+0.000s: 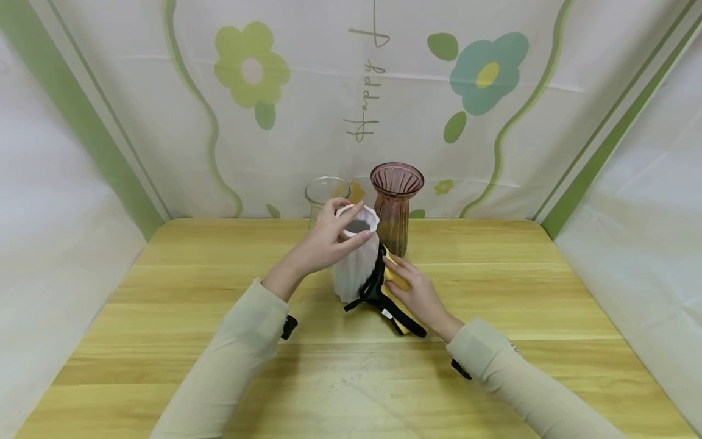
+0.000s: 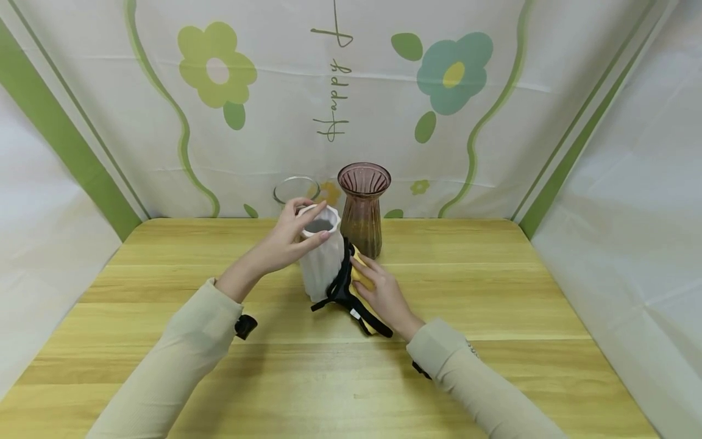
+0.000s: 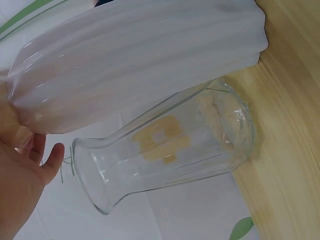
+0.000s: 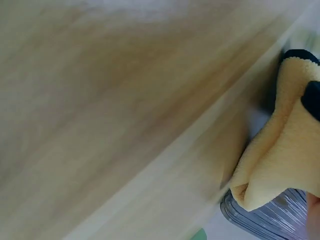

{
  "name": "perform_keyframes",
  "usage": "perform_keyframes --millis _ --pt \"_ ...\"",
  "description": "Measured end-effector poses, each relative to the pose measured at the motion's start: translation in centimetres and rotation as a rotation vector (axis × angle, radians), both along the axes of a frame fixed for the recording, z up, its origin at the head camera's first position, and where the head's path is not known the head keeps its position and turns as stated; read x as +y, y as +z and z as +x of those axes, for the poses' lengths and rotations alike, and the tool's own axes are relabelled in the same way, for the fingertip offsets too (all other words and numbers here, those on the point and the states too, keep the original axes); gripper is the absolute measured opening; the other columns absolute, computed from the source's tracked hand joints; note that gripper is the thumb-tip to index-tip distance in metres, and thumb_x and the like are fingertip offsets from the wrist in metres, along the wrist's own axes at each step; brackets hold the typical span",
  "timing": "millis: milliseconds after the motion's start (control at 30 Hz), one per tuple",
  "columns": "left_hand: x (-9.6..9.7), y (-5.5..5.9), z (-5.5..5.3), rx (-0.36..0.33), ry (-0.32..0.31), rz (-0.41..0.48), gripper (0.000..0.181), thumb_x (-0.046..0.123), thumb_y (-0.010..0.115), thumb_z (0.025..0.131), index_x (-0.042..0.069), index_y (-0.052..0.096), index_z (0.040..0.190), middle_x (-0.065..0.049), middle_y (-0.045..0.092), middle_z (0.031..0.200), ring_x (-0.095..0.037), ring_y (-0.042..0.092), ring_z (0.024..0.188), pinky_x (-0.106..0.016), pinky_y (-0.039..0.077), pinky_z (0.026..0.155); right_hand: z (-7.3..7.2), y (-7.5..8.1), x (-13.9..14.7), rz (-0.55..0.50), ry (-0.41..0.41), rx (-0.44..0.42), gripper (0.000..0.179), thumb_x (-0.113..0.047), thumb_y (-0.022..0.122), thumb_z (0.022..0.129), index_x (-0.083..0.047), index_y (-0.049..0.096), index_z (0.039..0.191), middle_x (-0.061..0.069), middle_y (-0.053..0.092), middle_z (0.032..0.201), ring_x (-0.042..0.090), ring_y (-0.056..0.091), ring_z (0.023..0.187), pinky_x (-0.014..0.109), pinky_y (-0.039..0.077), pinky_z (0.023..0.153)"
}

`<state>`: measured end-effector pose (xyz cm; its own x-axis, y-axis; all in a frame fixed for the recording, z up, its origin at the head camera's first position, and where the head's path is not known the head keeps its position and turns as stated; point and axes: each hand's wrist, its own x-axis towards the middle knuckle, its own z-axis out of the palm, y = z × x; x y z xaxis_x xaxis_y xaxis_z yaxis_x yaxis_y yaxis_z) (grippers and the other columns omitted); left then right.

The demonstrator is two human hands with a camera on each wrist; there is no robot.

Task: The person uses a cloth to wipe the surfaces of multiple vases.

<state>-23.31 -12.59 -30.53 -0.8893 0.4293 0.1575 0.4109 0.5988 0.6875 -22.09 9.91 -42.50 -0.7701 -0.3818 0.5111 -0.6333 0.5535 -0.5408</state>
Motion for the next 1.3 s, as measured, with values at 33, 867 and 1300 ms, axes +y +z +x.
perform_keyframes --millis 33,867,1300 --pt "0.0 0.0 0.0 0.012 0.001 -0.010 0.067 0.041 0.052 0.097 0.019 0.022 0.153 -0.018 0.015 0.154 -0.024 0.059 0.105 -0.036 0.054 0.088 0.0 0.1 0.0 -0.013 -0.004 0.002 0.049 -0.002 0.071 0.083 -0.002 0.058 0.130 0.025 0.054 0.134 0.043 0.057 0.118 0.050 0.051 0.092" --pt "-0.1 -0.1 -0.4 -0.005 -0.043 0.098 0.064 0.030 0.049 0.099 0.011 0.020 0.153 -0.011 0.016 0.157 -0.031 0.029 0.138 -0.041 0.047 0.102 -0.6 2.1 -1.6 -0.202 -0.021 0.166 0.052 0.005 0.073 0.078 0.002 0.059 0.127 0.025 0.057 0.130 0.043 0.058 0.114 0.047 0.054 0.088" --pt "0.2 -0.4 -0.6 0.016 0.000 0.091 0.070 0.033 0.056 0.094 0.011 0.024 0.153 -0.015 0.018 0.156 -0.032 0.040 0.131 -0.035 0.054 0.091 -0.3 -0.1 -0.7 0.004 -0.056 -0.102 0.047 -0.006 0.068 0.086 -0.004 0.057 0.132 0.025 0.054 0.134 0.043 0.057 0.118 0.051 0.050 0.094"
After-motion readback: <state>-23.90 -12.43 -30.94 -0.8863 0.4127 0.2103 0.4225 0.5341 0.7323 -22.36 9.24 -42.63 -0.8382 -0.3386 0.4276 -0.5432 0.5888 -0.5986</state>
